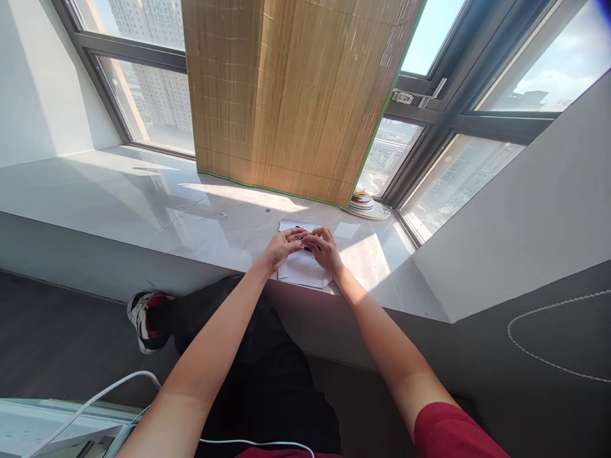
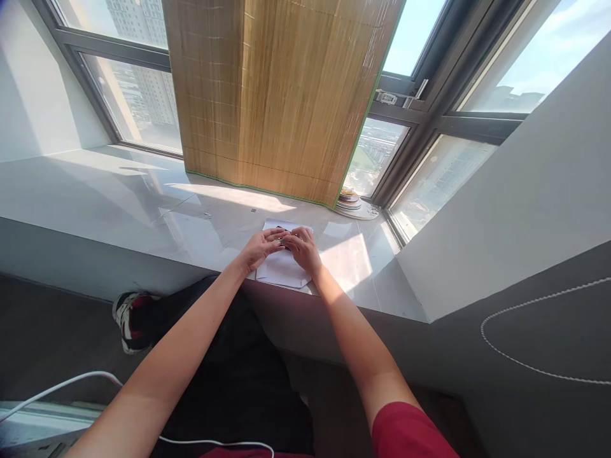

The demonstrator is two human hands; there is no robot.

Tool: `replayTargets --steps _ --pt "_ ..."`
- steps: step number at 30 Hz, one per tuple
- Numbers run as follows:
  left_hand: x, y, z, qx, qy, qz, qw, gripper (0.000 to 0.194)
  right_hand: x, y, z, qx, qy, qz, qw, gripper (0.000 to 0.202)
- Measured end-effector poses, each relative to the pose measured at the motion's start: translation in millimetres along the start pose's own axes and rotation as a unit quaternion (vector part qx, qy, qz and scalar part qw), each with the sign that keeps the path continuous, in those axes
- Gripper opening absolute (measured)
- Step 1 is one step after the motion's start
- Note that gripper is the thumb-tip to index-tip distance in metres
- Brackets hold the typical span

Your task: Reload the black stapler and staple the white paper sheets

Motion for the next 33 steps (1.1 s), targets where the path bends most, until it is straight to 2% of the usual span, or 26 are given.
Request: replayTargets --steps 11,25,33 --pt "-3 -10 0.6 -0.077 0.035 0.029 0.996 0.039 -2 -12 -2 -0.045 -0.021 0.002 0.999 0.019" --pt "-3 -11 4.3 -0.076 0.057 0.032 0.995 0.042 -2 -10 1 -0.013 -0.026 0.002 1.0 0.019" --pt "-3 -12 4.5 -0.092 0.057 0.026 0.994 0.039 -1 -9 1 0.021 -0.008 -0.017 1.0 0.028"
Point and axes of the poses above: each hand's wrist, its own x-axis towards the middle knuckle, its own z-axis out of the back of the hand, y = z × x, the point moved 4 cm from there along x, towards the middle knuckle, and after that the axes turned 7 degrees about -z, right-handed, at the moved point
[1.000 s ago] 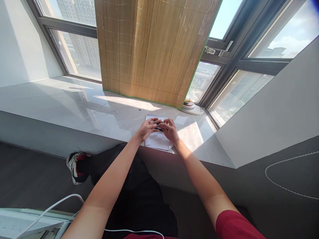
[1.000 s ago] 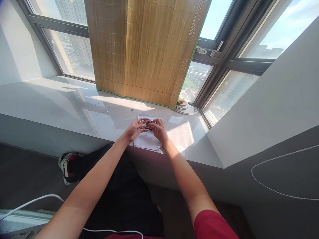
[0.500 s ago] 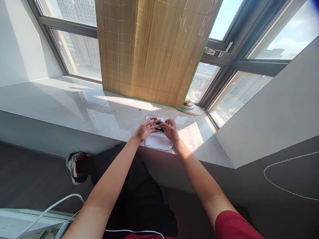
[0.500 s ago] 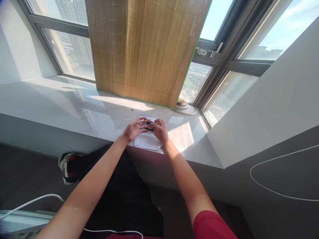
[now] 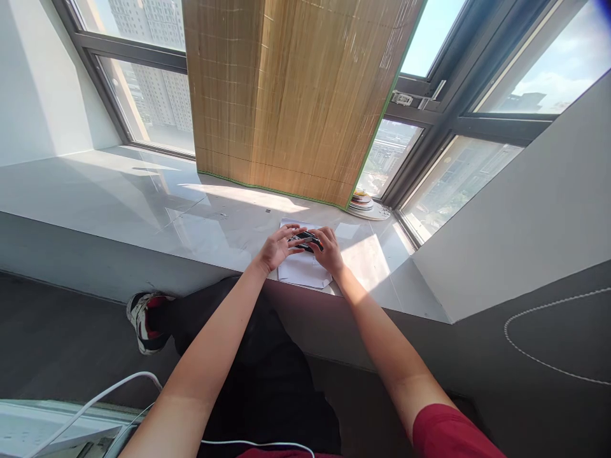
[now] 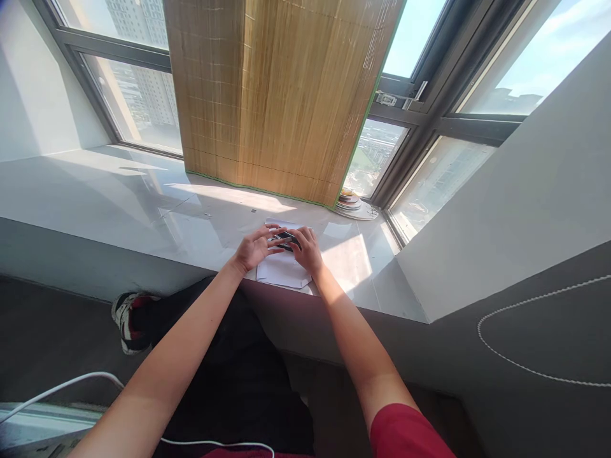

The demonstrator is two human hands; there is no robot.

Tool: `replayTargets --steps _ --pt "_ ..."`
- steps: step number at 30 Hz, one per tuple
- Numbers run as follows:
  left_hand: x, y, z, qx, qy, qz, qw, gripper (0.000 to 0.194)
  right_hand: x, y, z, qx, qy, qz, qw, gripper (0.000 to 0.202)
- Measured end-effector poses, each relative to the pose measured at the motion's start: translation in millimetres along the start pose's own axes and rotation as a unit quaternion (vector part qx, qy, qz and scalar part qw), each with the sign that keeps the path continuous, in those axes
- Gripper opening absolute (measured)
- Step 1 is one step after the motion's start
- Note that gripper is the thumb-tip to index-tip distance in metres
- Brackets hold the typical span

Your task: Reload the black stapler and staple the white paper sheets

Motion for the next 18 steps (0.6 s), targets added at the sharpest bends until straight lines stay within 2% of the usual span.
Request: replayTargets --steps 10,18 --pt "0.4 1.2 0.0 -0.016 0.007 0.004 1.0 0.037 -0.6 0.2 -0.3 0.007 0.001 0.02 1.0 0.022" --pt "-0.3 1.2 -0.2 -0.006 -0.005 -0.002 1.0 0.036 -0.1 6.6 2.9 0.026 -0.013 0.01 1.0 0.018"
Point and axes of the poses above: each hand's wrist, its own x-axis towards the middle knuckle, its own z-axis out of the back of the hand, y = z × x, the point moved 4 cm from there along x, towards the middle knuckle, and after that the axes turned 7 degrees about -z, right-handed, at the moved point
